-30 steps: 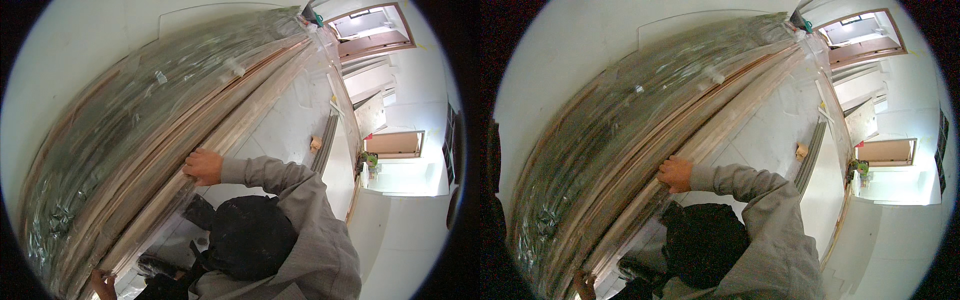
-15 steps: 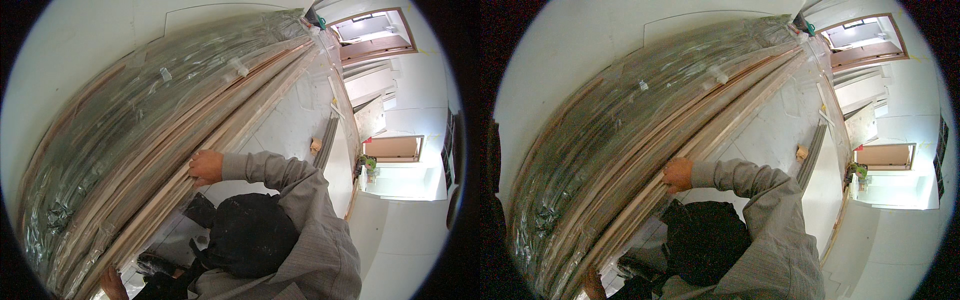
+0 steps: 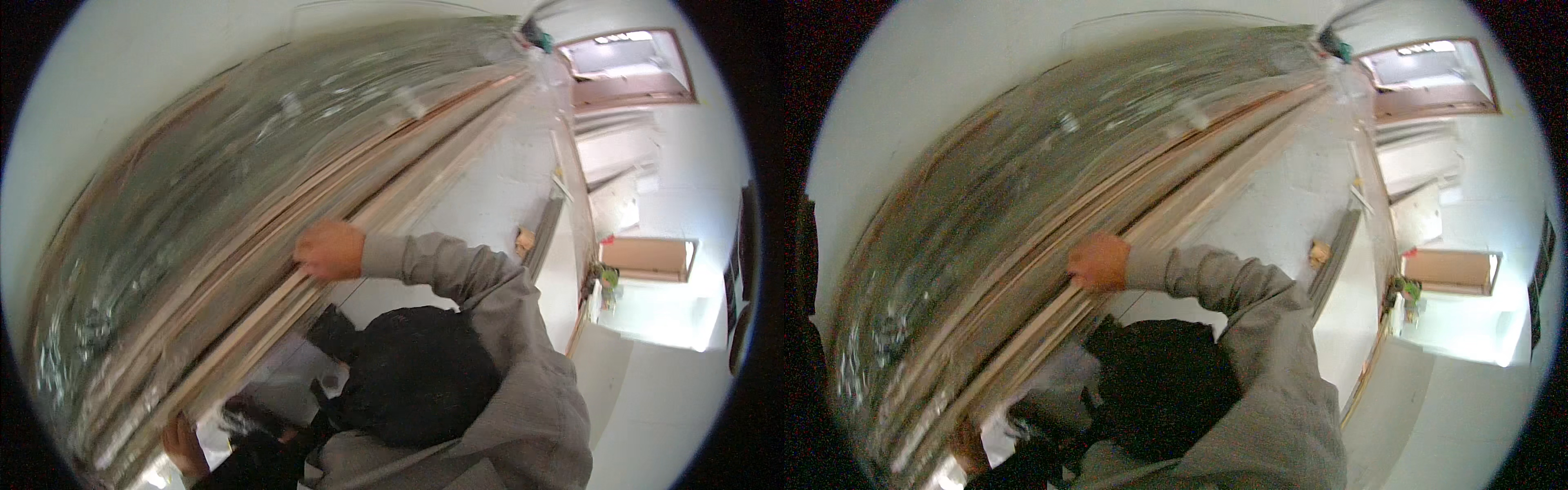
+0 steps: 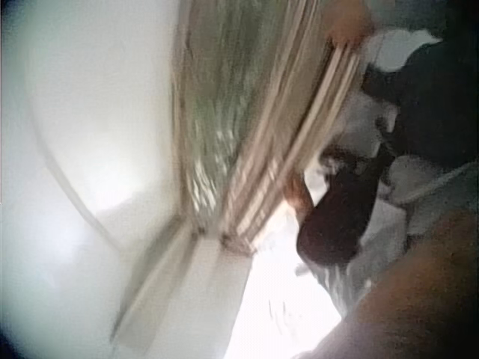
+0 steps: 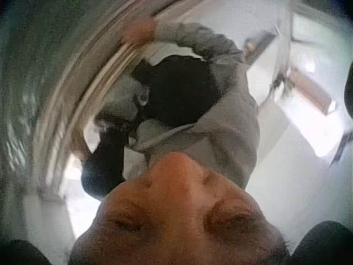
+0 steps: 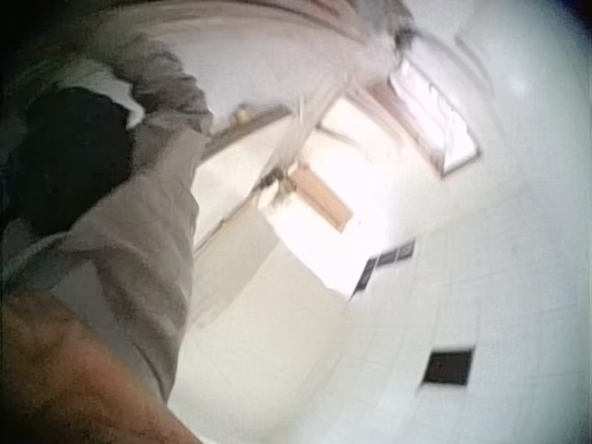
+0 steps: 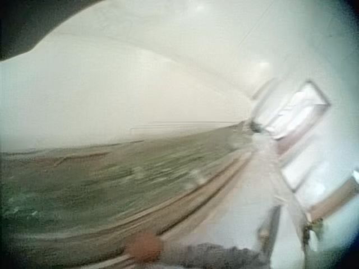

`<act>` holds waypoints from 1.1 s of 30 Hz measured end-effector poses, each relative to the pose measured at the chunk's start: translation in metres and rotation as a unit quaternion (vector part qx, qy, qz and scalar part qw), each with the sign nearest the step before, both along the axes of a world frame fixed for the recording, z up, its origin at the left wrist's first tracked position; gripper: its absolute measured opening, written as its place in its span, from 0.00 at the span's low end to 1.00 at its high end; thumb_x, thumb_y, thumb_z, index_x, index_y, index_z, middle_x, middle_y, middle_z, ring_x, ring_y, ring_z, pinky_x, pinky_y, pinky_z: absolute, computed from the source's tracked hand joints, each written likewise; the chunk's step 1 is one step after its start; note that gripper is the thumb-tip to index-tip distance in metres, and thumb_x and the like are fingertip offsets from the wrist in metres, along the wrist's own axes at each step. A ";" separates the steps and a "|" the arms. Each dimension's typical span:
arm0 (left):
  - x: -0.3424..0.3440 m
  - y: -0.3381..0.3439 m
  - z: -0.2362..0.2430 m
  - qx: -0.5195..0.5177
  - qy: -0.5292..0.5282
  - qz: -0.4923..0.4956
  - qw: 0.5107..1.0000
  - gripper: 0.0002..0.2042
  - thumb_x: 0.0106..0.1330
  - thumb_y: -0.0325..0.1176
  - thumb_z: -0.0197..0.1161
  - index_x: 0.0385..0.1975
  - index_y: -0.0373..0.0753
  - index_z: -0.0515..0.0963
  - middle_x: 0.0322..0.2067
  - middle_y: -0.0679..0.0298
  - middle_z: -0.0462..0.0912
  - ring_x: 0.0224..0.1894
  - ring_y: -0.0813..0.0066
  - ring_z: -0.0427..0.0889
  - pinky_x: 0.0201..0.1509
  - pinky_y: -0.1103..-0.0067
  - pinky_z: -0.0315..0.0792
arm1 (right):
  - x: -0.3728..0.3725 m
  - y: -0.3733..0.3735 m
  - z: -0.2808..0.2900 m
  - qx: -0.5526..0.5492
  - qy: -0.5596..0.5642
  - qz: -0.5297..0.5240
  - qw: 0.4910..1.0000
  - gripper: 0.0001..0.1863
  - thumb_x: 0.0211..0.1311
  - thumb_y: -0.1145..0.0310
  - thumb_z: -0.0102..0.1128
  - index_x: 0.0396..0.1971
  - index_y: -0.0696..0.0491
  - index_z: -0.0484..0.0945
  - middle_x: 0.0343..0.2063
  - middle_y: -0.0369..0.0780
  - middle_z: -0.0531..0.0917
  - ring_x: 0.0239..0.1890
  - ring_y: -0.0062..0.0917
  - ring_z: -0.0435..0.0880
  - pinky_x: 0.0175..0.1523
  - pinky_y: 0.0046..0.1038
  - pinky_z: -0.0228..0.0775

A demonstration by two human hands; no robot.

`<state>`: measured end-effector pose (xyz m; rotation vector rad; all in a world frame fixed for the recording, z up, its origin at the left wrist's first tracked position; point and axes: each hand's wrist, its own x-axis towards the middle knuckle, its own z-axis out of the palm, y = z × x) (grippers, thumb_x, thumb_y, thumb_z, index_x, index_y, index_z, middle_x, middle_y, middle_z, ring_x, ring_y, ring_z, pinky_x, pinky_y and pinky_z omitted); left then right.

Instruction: The person applies yellow tape to a window frame, measures the window opening with a tape measure, then retrieves and positions a long wooden frame piece against the wall. The person adjusts the frame piece and aligns it with the window opening.

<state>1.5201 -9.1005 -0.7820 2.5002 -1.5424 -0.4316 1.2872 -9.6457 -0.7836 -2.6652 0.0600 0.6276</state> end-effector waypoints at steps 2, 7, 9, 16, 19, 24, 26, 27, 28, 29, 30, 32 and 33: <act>0.002 0.003 0.002 -0.023 -0.004 -0.032 0.999 0.15 0.67 0.23 0.67 0.53 0.39 0.84 0.55 0.51 0.84 0.58 0.50 0.83 0.60 0.59 0.79 | 0.016 -0.020 -0.011 -0.019 0.066 0.046 0.997 0.20 0.72 0.50 0.64 0.52 0.50 0.83 0.51 0.44 0.83 0.58 0.42 0.81 0.63 0.49 0.74; -0.009 0.004 0.016 -0.013 0.017 0.033 0.999 0.20 0.65 0.34 0.74 0.57 0.43 0.84 0.56 0.55 0.85 0.58 0.53 0.84 0.60 0.58 0.78 | -0.002 -0.025 -0.062 -0.032 -0.019 0.124 0.992 0.19 0.69 0.61 0.65 0.56 0.52 0.81 0.57 0.49 0.81 0.62 0.49 0.79 0.66 0.52 0.73; -0.013 -0.009 0.018 -0.028 0.061 0.081 0.994 0.24 0.64 0.39 0.77 0.59 0.45 0.83 0.57 0.55 0.84 0.57 0.52 0.84 0.60 0.57 0.78 | -0.018 -0.030 -0.073 -0.053 -0.055 0.156 0.985 0.19 0.68 0.65 0.65 0.57 0.52 0.81 0.60 0.51 0.81 0.64 0.52 0.78 0.67 0.53 0.73; 0.013 -0.053 0.018 -0.097 -0.058 0.159 0.981 0.25 0.66 0.47 0.73 0.58 0.40 0.81 0.62 0.51 0.80 0.68 0.48 0.76 0.73 0.54 0.69 | -0.018 -0.022 -0.062 -0.003 0.062 -0.043 0.997 0.27 0.79 0.49 0.57 0.62 0.57 0.83 0.64 0.57 0.80 0.67 0.55 0.77 0.70 0.54 0.70; 0.022 -0.042 -0.012 -0.039 -0.061 0.203 0.976 0.26 0.70 0.53 0.68 0.59 0.40 0.82 0.62 0.51 0.80 0.68 0.49 0.75 0.76 0.54 0.65 | -0.024 -0.029 -0.068 -0.030 0.039 -0.007 0.999 0.26 0.78 0.50 0.57 0.59 0.58 0.83 0.60 0.56 0.81 0.65 0.53 0.78 0.68 0.53 0.71; 0.015 -0.033 -0.034 -0.027 -0.013 0.250 0.968 0.31 0.75 0.61 0.61 0.61 0.39 0.81 0.59 0.52 0.81 0.62 0.51 0.77 0.72 0.56 0.66 | 0.004 -0.038 -0.086 0.020 -0.064 -0.034 0.997 0.20 0.74 0.60 0.64 0.55 0.59 0.82 0.49 0.53 0.85 0.53 0.51 0.82 0.59 0.49 0.76; 0.015 -0.036 -0.033 -0.031 -0.017 0.252 0.967 0.32 0.74 0.63 0.61 0.62 0.40 0.81 0.55 0.54 0.82 0.58 0.54 0.78 0.69 0.58 0.66 | 0.028 -0.035 -0.089 -0.048 -0.070 -0.015 0.996 0.24 0.70 0.59 0.69 0.60 0.57 0.80 0.55 0.52 0.83 0.59 0.51 0.80 0.63 0.52 0.74; 0.016 -0.037 -0.034 -0.026 -0.017 0.254 0.967 0.32 0.74 0.63 0.61 0.62 0.40 0.81 0.53 0.55 0.82 0.58 0.55 0.78 0.68 0.59 0.67 | 0.044 -0.030 -0.093 -0.110 -0.033 -0.003 0.993 0.29 0.67 0.58 0.73 0.64 0.55 0.78 0.60 0.52 0.81 0.64 0.51 0.78 0.67 0.54 0.73; 0.016 -0.038 -0.035 -0.020 -0.017 0.257 0.966 0.32 0.74 0.63 0.61 0.62 0.40 0.81 0.52 0.55 0.82 0.57 0.56 0.78 0.68 0.60 0.67 | 0.054 -0.026 -0.093 -0.147 -0.024 0.010 0.989 0.32 0.66 0.57 0.74 0.66 0.54 0.76 0.63 0.52 0.79 0.66 0.51 0.77 0.69 0.56 0.72; 0.014 -0.038 -0.035 -0.013 -0.018 0.260 0.965 0.32 0.74 0.63 0.61 0.62 0.41 0.81 0.51 0.55 0.82 0.57 0.56 0.78 0.67 0.61 0.67 | 0.063 -0.023 -0.093 -0.184 -0.012 0.025 0.983 0.35 0.64 0.57 0.76 0.68 0.52 0.75 0.65 0.51 0.78 0.69 0.51 0.76 0.71 0.57 0.70; 0.014 -0.042 -0.030 0.020 0.005 0.276 0.961 0.32 0.72 0.63 0.62 0.61 0.41 0.82 0.51 0.56 0.82 0.57 0.58 0.78 0.65 0.63 0.67 | 0.067 -0.016 -0.088 -0.194 -0.027 0.042 0.980 0.35 0.64 0.56 0.76 0.69 0.52 0.75 0.66 0.51 0.77 0.69 0.51 0.76 0.72 0.57 0.70; 0.011 -0.039 -0.032 0.004 -0.011 0.276 0.961 0.32 0.72 0.64 0.63 0.60 0.40 0.82 0.51 0.56 0.82 0.55 0.58 0.78 0.63 0.63 0.68 | 0.065 -0.015 -0.087 -0.196 -0.055 0.056 0.977 0.35 0.65 0.55 0.76 0.69 0.51 0.75 0.67 0.51 0.76 0.70 0.51 0.75 0.73 0.57 0.68; 0.011 -0.039 -0.036 -0.008 -0.018 0.271 0.962 0.32 0.72 0.64 0.63 0.59 0.40 0.82 0.51 0.56 0.81 0.55 0.58 0.78 0.62 0.63 0.68 | 0.058 -0.019 -0.090 -0.191 -0.069 0.050 0.978 0.35 0.65 0.54 0.75 0.68 0.51 0.75 0.67 0.51 0.76 0.70 0.50 0.74 0.73 0.57 0.68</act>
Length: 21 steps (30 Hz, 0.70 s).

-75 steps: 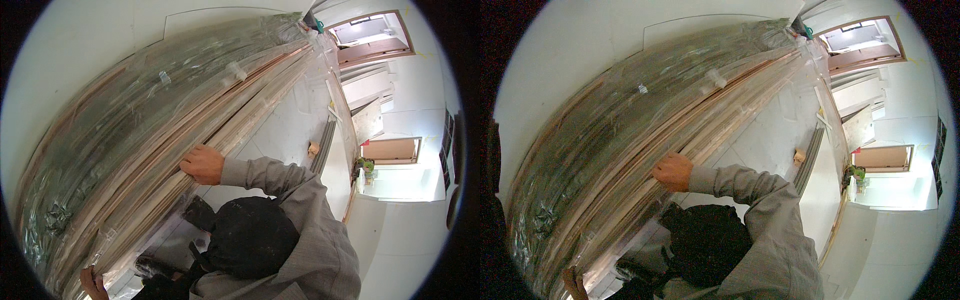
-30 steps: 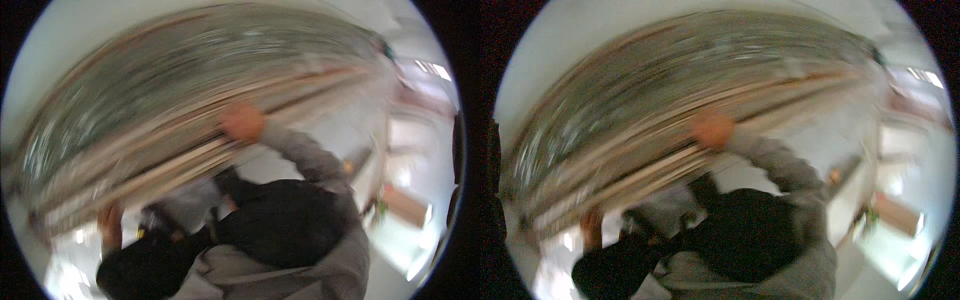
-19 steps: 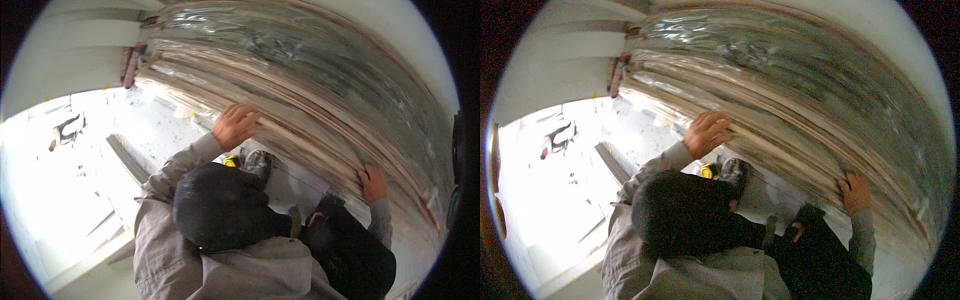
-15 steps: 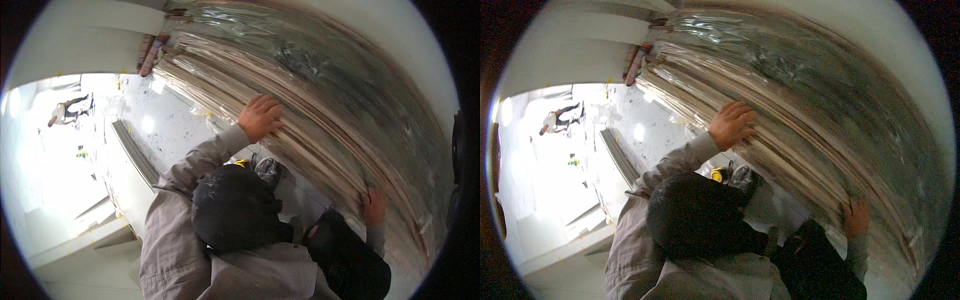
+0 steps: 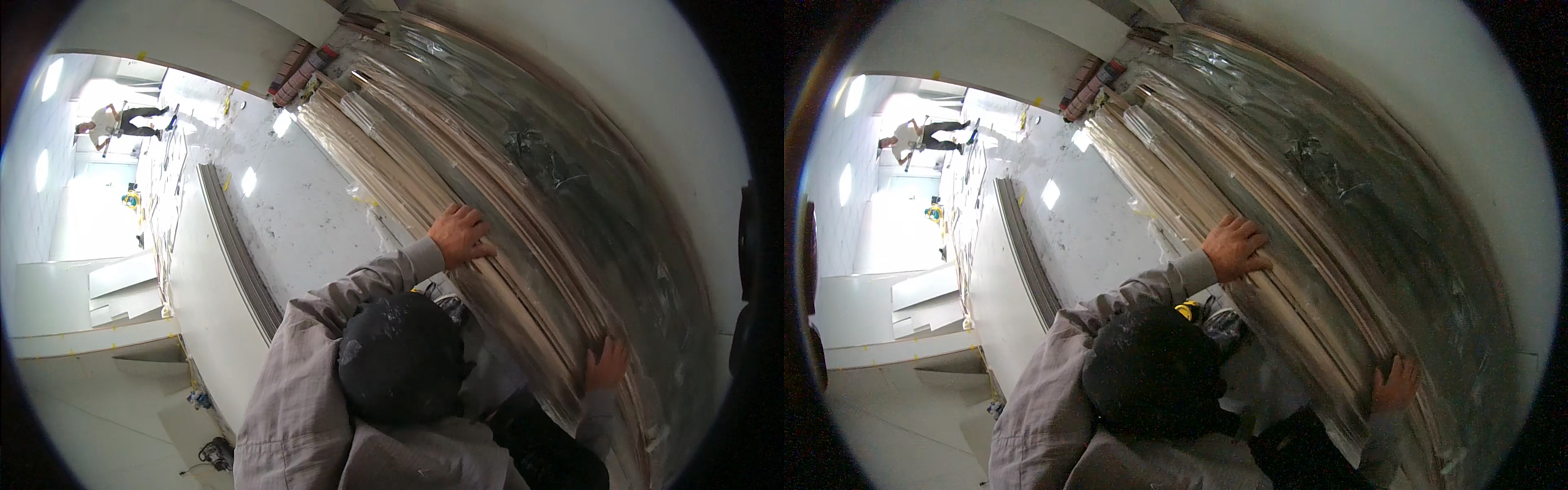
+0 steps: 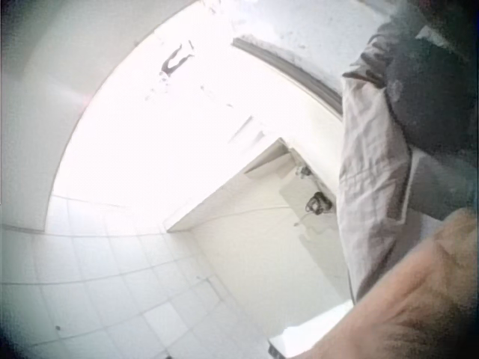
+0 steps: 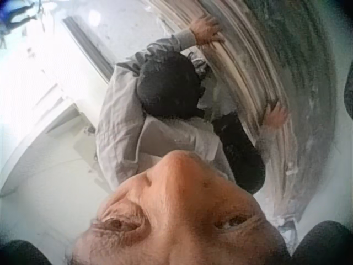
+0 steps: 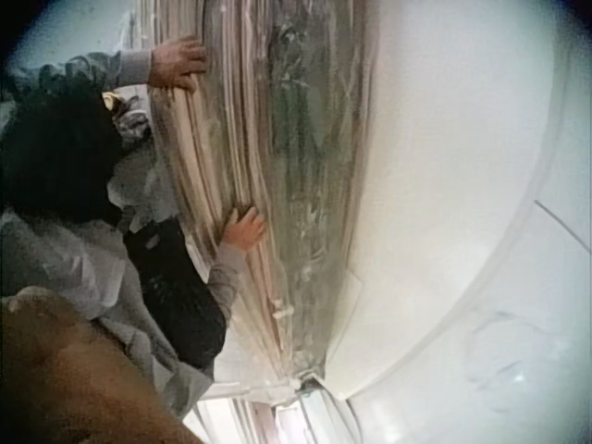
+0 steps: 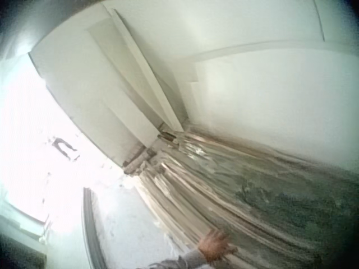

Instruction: The person applies yellow tape to a window frame, measures the window opening with a tape measure, then retrieves and positions a long wooden frame piece against the wall. The person adjusts the frame piece and aligns it with the window opening.

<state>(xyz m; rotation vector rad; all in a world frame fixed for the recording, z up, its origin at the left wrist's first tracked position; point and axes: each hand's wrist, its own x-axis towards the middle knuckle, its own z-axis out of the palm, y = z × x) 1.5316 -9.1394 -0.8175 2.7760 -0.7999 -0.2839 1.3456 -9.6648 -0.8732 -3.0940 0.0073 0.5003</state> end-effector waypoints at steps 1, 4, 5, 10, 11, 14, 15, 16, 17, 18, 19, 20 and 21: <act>0.001 0.001 -0.004 -0.010 -0.008 -0.002 1.000 0.31 0.72 0.63 0.63 0.58 0.40 0.83 0.51 0.56 0.81 0.54 0.58 0.78 0.62 0.63 0.69 | -0.003 -0.001 -0.004 -0.007 -0.002 -0.004 1.000 0.34 0.66 0.54 0.75 0.68 0.52 0.76 0.67 0.51 0.76 0.70 0.50 0.74 0.73 0.57 0.68; 0.000 0.003 -0.010 -0.017 -0.023 -0.014 1.000 0.29 0.72 0.62 0.64 0.54 0.40 0.84 0.50 0.57 0.82 0.53 0.58 0.77 0.60 0.63 0.69 | -0.010 0.001 -0.012 -0.039 0.019 -0.011 0.999 0.34 0.69 0.53 0.72 0.69 0.52 0.75 0.67 0.52 0.76 0.70 0.49 0.75 0.72 0.56 0.69; 0.000 0.002 -0.010 -0.006 -0.024 -0.021 0.999 0.28 0.72 0.61 0.64 0.53 0.40 0.84 0.49 0.57 0.82 0.53 0.58 0.77 0.60 0.64 0.69 | -0.011 0.000 -0.012 -0.045 0.034 -0.006 0.998 0.33 0.69 0.53 0.72 0.69 0.52 0.75 0.67 0.52 0.76 0.69 0.48 0.76 0.71 0.55 0.70; -0.002 0.001 -0.004 -0.016 -0.019 -0.002 1.000 0.26 0.74 0.59 0.64 0.51 0.39 0.85 0.47 0.57 0.82 0.51 0.57 0.78 0.60 0.65 0.69 | 0.013 0.000 0.002 0.000 0.128 0.009 0.992 0.31 0.72 0.54 0.69 0.68 0.53 0.74 0.65 0.53 0.77 0.65 0.48 0.79 0.67 0.53 0.76; -0.003 0.001 -0.003 -0.019 -0.027 0.002 0.999 0.26 0.74 0.59 0.63 0.51 0.39 0.85 0.46 0.57 0.81 0.51 0.57 0.78 0.60 0.64 0.69 | 0.016 0.003 0.007 0.002 0.143 0.014 0.990 0.30 0.72 0.55 0.69 0.67 0.54 0.74 0.63 0.54 0.78 0.64 0.48 0.79 0.66 0.53 0.76; -0.004 0.003 -0.009 -0.035 -0.041 0.010 0.999 0.27 0.75 0.59 0.63 0.55 0.39 0.84 0.46 0.57 0.81 0.51 0.57 0.78 0.60 0.64 0.69 | 0.018 0.007 0.011 -0.004 0.127 0.055 0.990 0.26 0.72 0.58 0.68 0.63 0.55 0.74 0.59 0.55 0.79 0.60 0.49 0.81 0.64 0.53 0.77; -0.001 0.000 -0.004 -0.045 -0.044 0.010 0.998 0.28 0.75 0.59 0.62 0.57 0.39 0.83 0.46 0.57 0.82 0.51 0.57 0.78 0.60 0.64 0.69 | 0.012 0.007 0.011 0.003 0.108 0.051 0.993 0.25 0.72 0.59 0.68 0.62 0.56 0.74 0.58 0.55 0.80 0.60 0.49 0.81 0.64 0.53 0.78; 0.000 -0.003 0.001 -0.036 -0.009 0.025 0.999 0.28 0.75 0.59 0.62 0.60 0.40 0.81 0.48 0.57 0.81 0.53 0.57 0.77 0.61 0.63 0.69 | 0.008 0.007 0.011 0.008 0.098 0.049 0.994 0.25 0.72 0.60 0.68 0.61 0.56 0.73 0.57 0.55 0.80 0.59 0.50 0.81 0.63 0.53 0.78; 0.000 -0.005 0.006 -0.027 0.026 0.039 0.999 0.29 0.75 0.58 0.62 0.62 0.40 0.80 0.50 0.56 0.81 0.55 0.56 0.77 0.63 0.62 0.69 | 0.004 0.005 0.011 0.012 0.086 0.047 0.995 0.24 0.73 0.60 0.68 0.60 0.56 0.73 0.56 0.55 0.80 0.58 0.50 0.82 0.62 0.52 0.78; 0.001 -0.006 0.011 -0.017 0.062 0.053 0.997 0.29 0.76 0.58 0.62 0.65 0.41 0.78 0.52 0.56 0.81 0.58 0.56 0.77 0.64 0.62 0.68 | 0.004 0.005 0.011 0.015 0.084 0.047 0.995 0.23 0.73 0.61 0.67 0.60 0.56 0.73 0.56 0.55 0.81 0.57 0.50 0.82 0.61 0.52 0.78; 0.002 -0.007 0.009 -0.039 0.033 0.047 0.998 0.30 0.76 0.58 0.62 0.67 0.41 0.76 0.54 0.55 0.80 0.60 0.55 0.76 0.66 0.61 0.68 | 0.003 0.004 0.012 0.024 0.076 0.051 0.996 0.24 0.73 0.61 0.67 0.60 0.56 0.72 0.55 0.55 0.81 0.56 0.50 0.83 0.61 0.52 0.79; 0.003 -0.008 0.006 -0.061 0.004 0.039 0.997 0.30 0.76 0.57 0.62 0.68 0.42 0.75 0.57 0.55 0.79 0.63 0.55 0.74 0.68 0.60 0.67 | 0.001 0.002 0.015 0.033 0.069 0.053 0.996 0.24 0.73 0.61 0.67 0.61 0.57 0.72 0.54 0.55 0.82 0.55 0.50 0.84 0.60 0.52 0.79; 0.005 -0.007 0.002 -0.080 -0.026 0.035 0.996 0.31 0.76 0.57 0.62 0.70 0.43 0.73 0.59 0.54 0.78 0.66 0.54 0.73 0.70 0.59 0.66 | 0.007 0.005 0.019 0.052 0.056 0.063 0.995 0.25 0.73 0.61 0.67 0.62 0.57 0.72 0.53 0.54 0.82 0.53 0.51 0.84 0.59 0.53 0.79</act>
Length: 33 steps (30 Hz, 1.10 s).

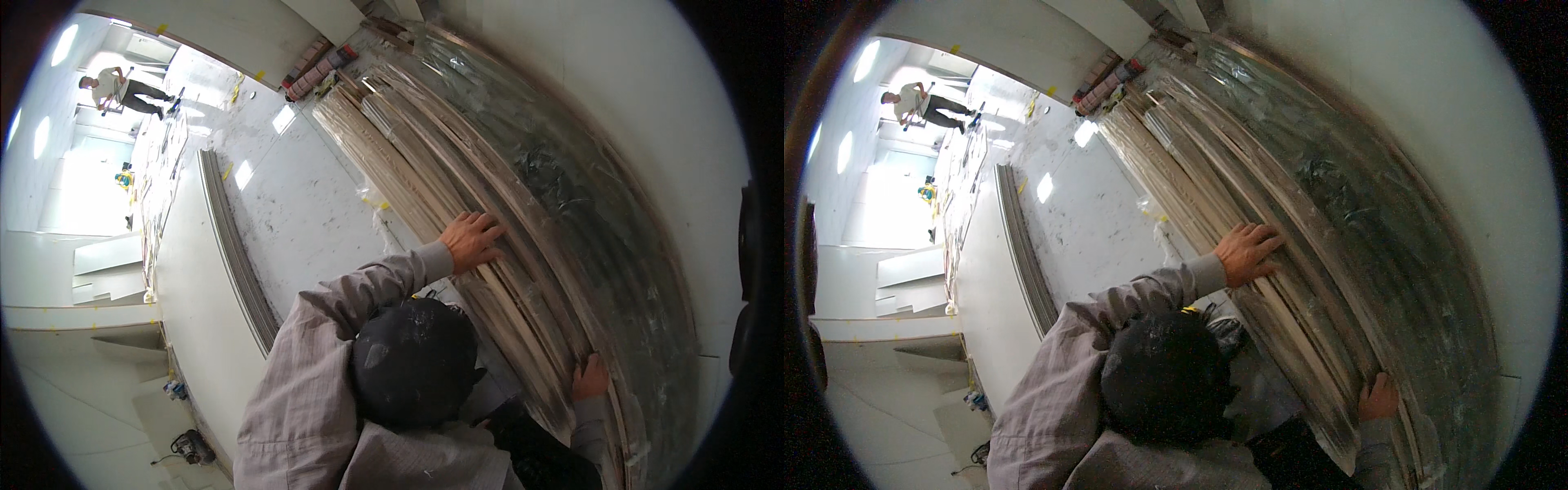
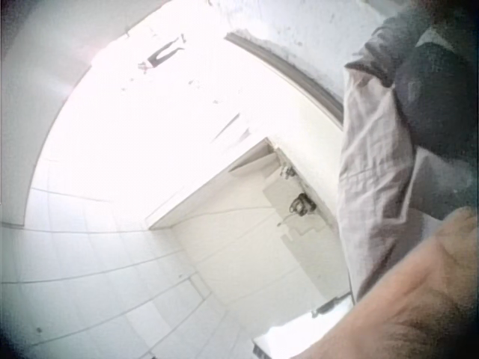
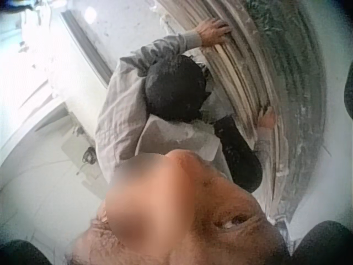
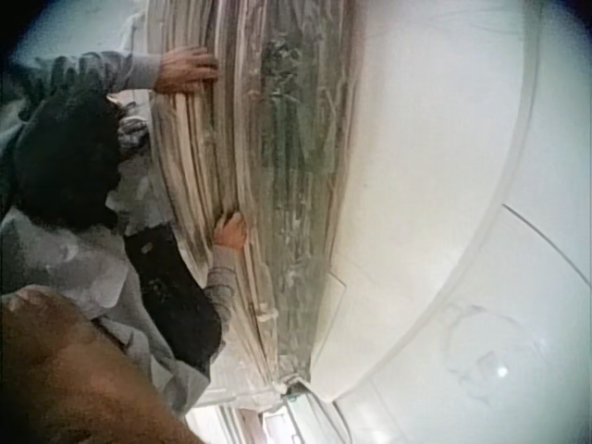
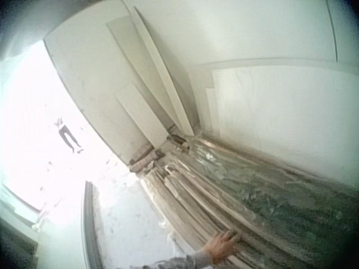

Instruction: The person applies yellow tape to a window frame, measures the window opening with a tape measure, then retrieves and positions a long wooden frame piece against the wall. The person adjusts the frame piece and aligns it with the window opening.

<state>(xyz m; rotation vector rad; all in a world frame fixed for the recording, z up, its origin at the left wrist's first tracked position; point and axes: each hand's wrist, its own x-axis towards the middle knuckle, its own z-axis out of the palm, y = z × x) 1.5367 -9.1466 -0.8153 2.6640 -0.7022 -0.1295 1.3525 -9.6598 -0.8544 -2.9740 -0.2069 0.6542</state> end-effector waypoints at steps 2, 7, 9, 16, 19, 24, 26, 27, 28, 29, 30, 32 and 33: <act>0.010 -0.003 0.003 0.030 -0.004 -0.016 0.999 0.29 0.77 0.56 0.62 0.68 0.43 0.75 0.62 0.53 0.76 0.69 0.53 0.71 0.74 0.57 0.65 | 0.012 0.007 0.017 0.037 0.061 -0.057 0.996 0.27 0.74 0.60 0.65 0.65 0.58 0.70 0.57 0.55 0.81 0.56 0.52 0.83 0.62 0.52 0.77; 0.028 -0.012 -0.003 0.070 -0.061 -0.063 0.994 0.26 0.76 0.54 0.63 0.63 0.41 0.78 0.62 0.53 0.76 0.70 0.53 0.70 0.76 0.55 0.63 | 0.066 0.022 0.052 0.016 0.070 -0.121 0.990 0.33 0.80 0.53 0.56 0.75 0.57 0.65 0.68 0.57 0.74 0.67 0.54 0.77 0.70 0.51 0.71; 0.030 -0.012 -0.024 0.090 -0.084 -0.068 0.990 0.25 0.76 0.54 0.63 0.62 0.41 0.79 0.60 0.54 0.77 0.69 0.54 0.71 0.77 0.55 0.63 | 0.085 0.014 0.031 -0.059 0.033 -0.034 0.997 0.33 0.82 0.50 0.52 0.76 0.55 0.65 0.69 0.56 0.75 0.67 0.53 0.78 0.71 0.52 0.71; 0.033 -0.048 0.017 0.128 0.006 -0.088 0.988 0.29 0.77 0.60 0.59 0.62 0.41 0.80 0.53 0.56 0.78 0.59 0.58 0.74 0.68 0.60 0.68 | 0.078 -0.078 -0.002 0.066 0.097 -0.148 0.982 0.37 0.81 0.43 0.50 0.76 0.55 0.66 0.72 0.53 0.73 0.73 0.57 0.70 0.75 0.56 0.66; 0.028 -0.031 0.010 0.129 0.038 -0.056 0.989 0.30 0.77 0.62 0.59 0.62 0.41 0.80 0.52 0.57 0.78 0.58 0.58 0.74 0.66 0.61 0.68 | 0.104 -0.083 -0.008 0.092 0.133 -0.131 0.978 0.41 0.73 0.42 0.59 0.73 0.57 0.69 0.70 0.54 0.75 0.71 0.56 0.72 0.74 0.54 0.68; 0.013 -0.011 -0.013 0.118 0.005 -0.008 0.993 0.29 0.76 0.62 0.59 0.60 0.42 0.82 0.51 0.57 0.78 0.57 0.57 0.74 0.65 0.61 0.69 | 0.110 -0.014 -0.018 0.029 0.106 -0.049 0.993 0.46 0.57 0.42 0.76 0.66 0.62 0.76 0.63 0.55 0.81 0.65 0.53 0.79 0.70 0.47 0.73; 0.015 -0.008 -0.017 0.087 -0.006 -0.011 0.996 0.28 0.75 0.60 0.60 0.53 0.38 0.85 0.50 0.55 0.78 0.56 0.57 0.74 0.63 0.62 0.68 | 0.115 -0.013 -0.027 0.027 0.147 -0.060 0.987 0.48 0.53 0.44 0.81 0.67 0.62 0.75 0.64 0.56 0.79 0.65 0.53 0.80 0.69 0.47 0.75; 0.016 -0.008 -0.018 0.070 -0.013 -0.014 0.997 0.28 0.75 0.60 0.61 0.50 0.36 0.87 0.49 0.55 0.78 0.56 0.56 0.74 0.62 0.62 0.68 | 0.122 -0.019 -0.029 0.033 0.215 -0.077 0.973 0.52 0.54 0.42 0.80 0.71 0.61 0.70 0.68 0.57 0.74 0.68 0.55 0.76 0.69 0.51 0.74; 0.017 -0.011 -0.018 0.064 -0.029 -0.017 0.997 0.27 0.75 0.59 0.61 0.50 0.37 0.87 0.49 0.55 0.78 0.56 0.56 0.74 0.62 0.62 0.68 | 0.127 -0.035 -0.030 0.045 0.253 -0.103 0.961 0.54 0.55 0.42 0.80 0.73 0.60 0.68 0.70 0.57 0.73 0.69 0.56 0.75 0.70 0.53 0.74; 0.016 -0.008 -0.021 0.067 -0.037 -0.011 0.997 0.27 0.76 0.59 0.61 0.50 0.37 0.87 0.49 0.55 0.78 0.56 0.57 0.74 0.62 0.62 0.69 | 0.140 -0.043 -0.043 0.061 0.298 -0.119 0.945 0.56 0.55 0.42 0.80 0.76 0.60 0.66 0.72 0.58 0.71 0.70 0.57 0.74 0.70 0.55 0.74; 0.023 -0.032 -0.010 0.027 -0.074 -0.037 0.996 0.26 0.76 0.58 0.61 0.50 0.37 0.87 0.48 0.55 0.78 0.56 0.57 0.74 0.62 0.62 0.69 | 0.118 -0.090 -0.005 0.062 0.284 -0.185 0.939 0.55 0.54 0.44 0.81 0.76 0.60 0.66 0.71 0.57 0.72 0.70 0.57 0.74 0.69 0.54 0.74; 0.024 -0.034 -0.008 0.037 -0.055 -0.038 0.997 0.26 0.76 0.58 0.61 0.49 0.38 0.87 0.48 0.56 0.79 0.55 0.57 0.74 0.62 0.62 0.69 | 0.123 -0.107 -0.007 0.075 0.246 -0.233 0.938 0.51 0.53 0.49 0.81 0.72 0.60 0.69 0.66 0.57 0.76 0.65 0.55 0.78 0.66 0.54 0.76; 0.022 -0.026 -0.010 0.060 -0.038 -0.031 0.997 0.26 0.76 0.58 0.61 0.49 0.38 0.87 0.48 0.56 0.79 0.55 0.57 0.74 0.62 0.62 0.69 | 0.136 -0.104 -0.012 0.075 0.207 -0.241 0.945 0.48 0.52 0.52 0.81 0.69 0.61 0.72 0.62 0.56 0.78 0.61 0.53 0.80 0.64 0.53 0.77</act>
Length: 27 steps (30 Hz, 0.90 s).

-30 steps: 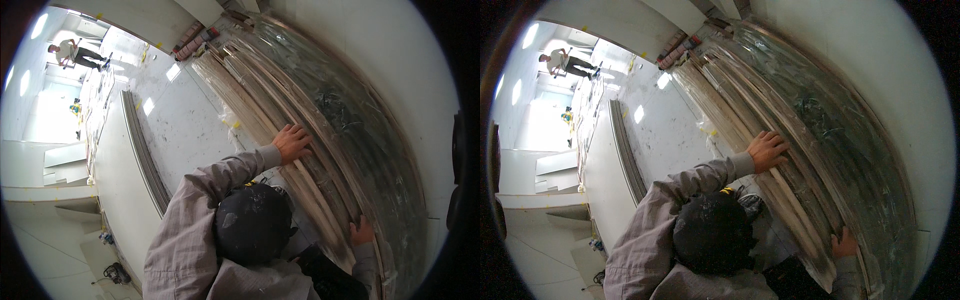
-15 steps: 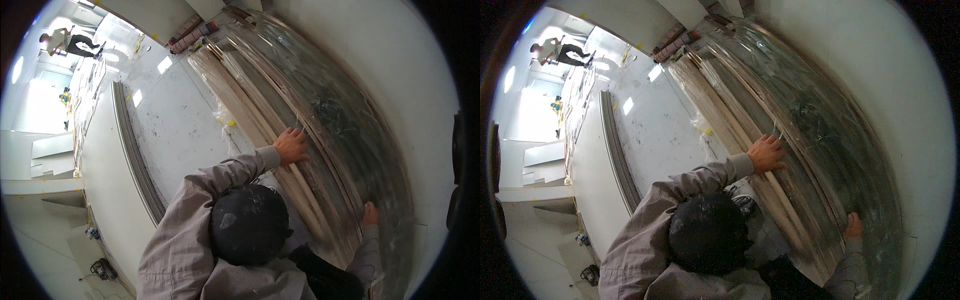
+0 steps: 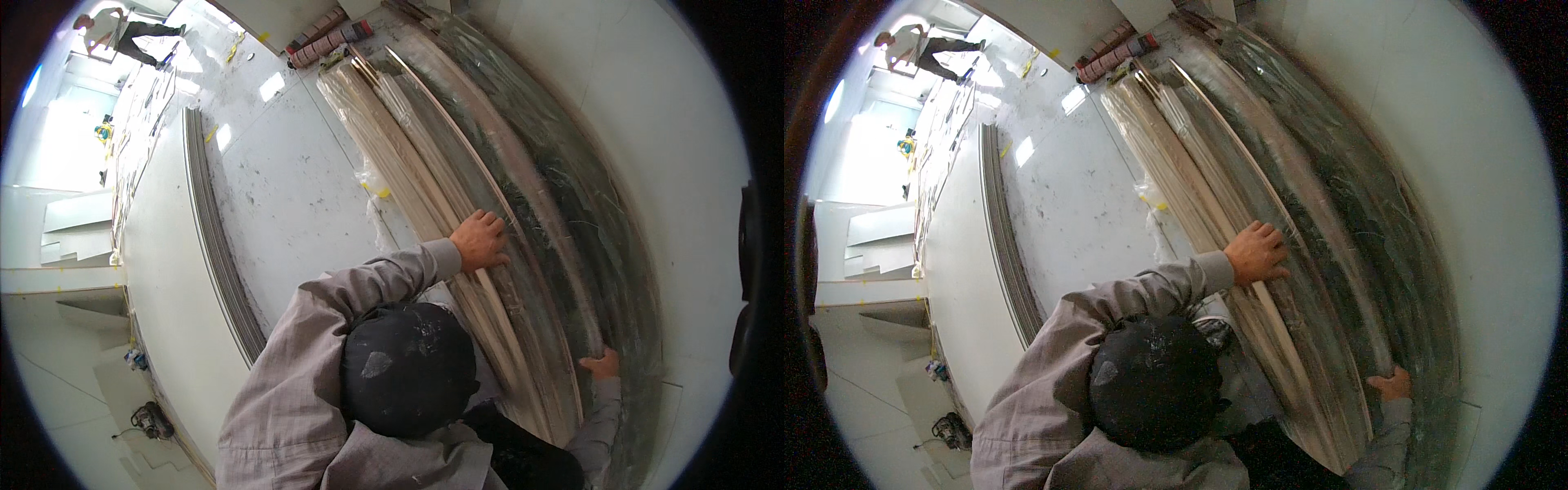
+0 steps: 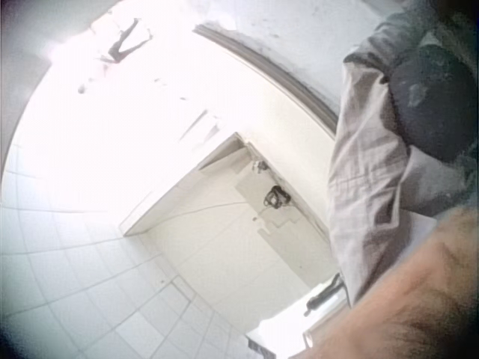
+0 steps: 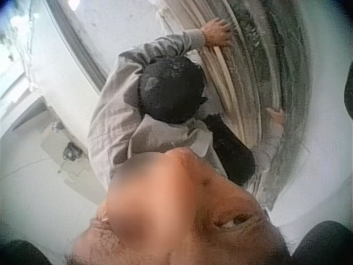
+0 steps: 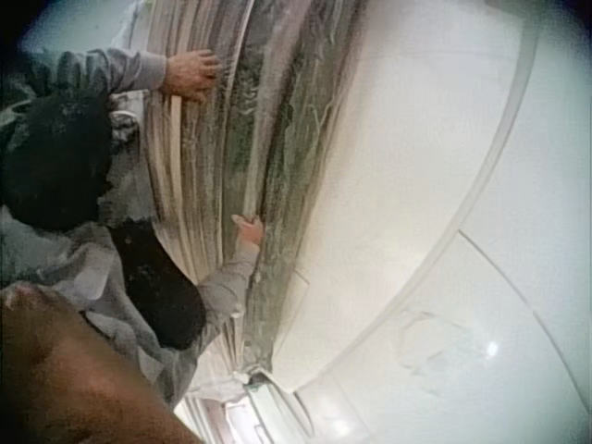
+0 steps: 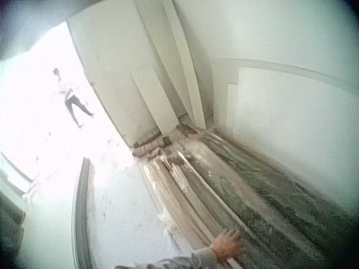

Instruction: The person applies yellow tape to a window frame, measures the window opening with a tape measure, then retrieves and positions a long wooden frame piece against the wall. The person adjusts the frame piece and aligns it with the window opening.

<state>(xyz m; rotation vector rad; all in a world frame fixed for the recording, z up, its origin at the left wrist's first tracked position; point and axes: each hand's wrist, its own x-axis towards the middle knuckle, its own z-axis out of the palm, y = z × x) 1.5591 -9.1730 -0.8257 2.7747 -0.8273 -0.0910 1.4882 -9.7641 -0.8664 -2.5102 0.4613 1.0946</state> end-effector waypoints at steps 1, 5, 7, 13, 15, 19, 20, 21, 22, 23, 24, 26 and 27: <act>-0.002 0.009 -0.004 0.019 0.012 0.010 1.000 0.25 0.76 0.59 0.61 0.50 0.41 0.87 0.47 0.57 0.78 0.55 0.58 0.74 0.62 0.62 0.69 | 0.014 -0.001 -0.003 -0.019 -0.047 0.008 0.999 0.45 0.51 0.54 0.81 0.66 0.61 0.74 0.59 0.55 0.80 0.57 0.51 0.81 0.62 0.53 0.77; 0.000 0.005 -0.006 0.011 0.012 0.010 1.000 0.24 0.76 0.59 0.61 0.52 0.44 0.86 0.46 0.59 0.78 0.53 0.60 0.75 0.60 0.62 0.69 | 0.038 -0.047 0.056 -0.087 -0.191 0.008 0.978 0.37 0.47 0.59 0.79 0.57 0.62 0.80 0.49 0.51 0.83 0.45 0.44 0.82 0.55 0.51 0.77; -0.002 0.013 -0.010 0.035 0.009 0.019 0.999 0.24 0.76 0.59 0.61 0.52 0.44 0.86 0.45 0.60 0.78 0.52 0.60 0.75 0.60 0.62 0.69 | 0.058 -0.032 0.041 0.008 -0.130 -0.016 0.991 0.35 0.48 0.60 0.77 0.56 0.62 0.80 0.49 0.50 0.83 0.44 0.42 0.82 0.54 0.49 0.76; 0.003 -0.005 0.004 -0.014 -0.020 0.004 1.000 0.24 0.76 0.58 0.61 0.53 0.42 0.85 0.45 0.60 0.78 0.52 0.60 0.75 0.61 0.62 0.69 | 0.024 -0.071 0.090 0.034 -0.148 0.011 0.988 0.32 0.52 0.58 0.74 0.55 0.60 0.81 0.46 0.49 0.83 0.44 0.39 0.83 0.52 0.47 0.75; 0.000 0.001 0.000 -0.012 -0.045 0.012 0.999 0.24 0.77 0.57 0.61 0.54 0.42 0.85 0.45 0.59 0.78 0.53 0.60 0.75 0.61 0.62 0.69 | 0.012 -0.043 0.057 0.128 -0.161 -0.023 0.978 0.32 0.53 0.55 0.74 0.54 0.60 0.82 0.46 0.48 0.83 0.45 0.38 0.83 0.51 0.46 0.74; 0.001 0.015 -0.002 0.035 0.049 0.031 0.998 0.24 0.75 0.52 0.65 0.59 0.41 0.82 0.49 0.55 0.79 0.54 0.58 0.77 0.60 0.62 0.72 | 0.013 -0.020 0.032 0.207 -0.136 -0.028 0.968 0.31 0.54 0.46 0.76 0.47 0.59 0.82 0.42 0.45 0.81 0.42 0.33 0.80 0.44 0.44 0.70; 0.005 0.013 0.001 0.043 0.068 0.027 0.996 0.23 0.74 0.51 0.67 0.60 0.41 0.81 0.50 0.54 0.79 0.55 0.58 0.77 0.59 0.62 0.73 | 0.009 -0.024 0.036 0.189 -0.130 -0.022 0.973 0.31 0.54 0.45 0.76 0.44 0.58 0.82 0.40 0.45 0.80 0.41 0.31 0.79 0.43 0.43 0.69; 0.019 -0.009 0.011 -0.009 0.036 0.011 0.999 0.23 0.73 0.49 0.68 0.61 0.41 0.81 0.51 0.53 0.79 0.56 0.57 0.77 0.59 0.62 0.74 | -0.023 -0.059 0.089 0.099 -0.150 -0.024 0.983 0.30 0.55 0.44 0.76 0.40 0.58 0.81 0.39 0.44 0.79 0.39 0.30 0.77 0.41 0.42 0.67; 0.026 -0.008 0.007 -0.014 0.025 0.024 0.999 0.23 0.73 0.46 0.69 0.61 0.40 0.81 0.53 0.52 0.79 0.56 0.57 0.78 0.58 0.62 0.75 | -0.023 -0.058 0.088 0.091 -0.146 -0.020 0.985 0.30 0.55 0.43 0.75 0.36 0.58 0.80 0.37 0.42 0.77 0.38 0.29 0.75 0.40 0.42 0.66; 0.041 -0.008 0.000 -0.039 -0.014 0.050 0.998 0.22 0.72 0.44 0.70 0.60 0.40 0.81 0.53 0.51 0.79 0.57 0.57 0.78 0.57 0.62 0.76 | -0.022 -0.057 0.089 0.083 -0.143 -0.017 0.986 0.30 0.56 0.42 0.75 0.32 0.57 0.79 0.35 0.41 0.76 0.36 0.29 0.73 0.39 0.41 0.64; 0.046 0.005 -0.004 0.029 0.001 0.057 0.998 0.21 0.71 0.42 0.70 0.60 0.40 0.81 0.54 0.51 0.80 0.59 0.57 0.78 0.58 0.62 0.77 | -0.008 -0.029 0.057 0.141 -0.126 -0.019 0.982 0.30 0.56 0.41 0.75 0.29 0.57 0.77 0.32 0.40 0.74 0.33 0.28 0.71 0.37 0.41 0.63; 0.060 0.027 -0.002 0.129 0.027 0.062 0.989 0.20 0.69 0.38 0.72 0.59 0.40 0.82 0.56 0.52 0.81 0.62 0.58 0.78 0.58 0.61 0.78 | 0.009 0.000 0.020 0.191 -0.128 -0.009 0.973 0.30 0.57 0.41 0.74 0.25 0.56 0.75 0.27 0.37 0.72 0.30 0.28 0.68 0.35 0.40 0.62; 0.068 0.027 0.001 0.186 0.048 0.037 0.981 0.21 0.68 0.39 0.72 0.59 0.40 0.82 0.56 0.53 0.82 0.62 0.58 0.78 0.59 0.61 0.77 | 0.007 0.002 0.015 0.186 -0.152 -0.004 0.971 0.30 0.57 0.41 0.74 0.24 0.56 0.75 0.25 0.36 0.71 0.28 0.28 0.68 0.33 0.40 0.62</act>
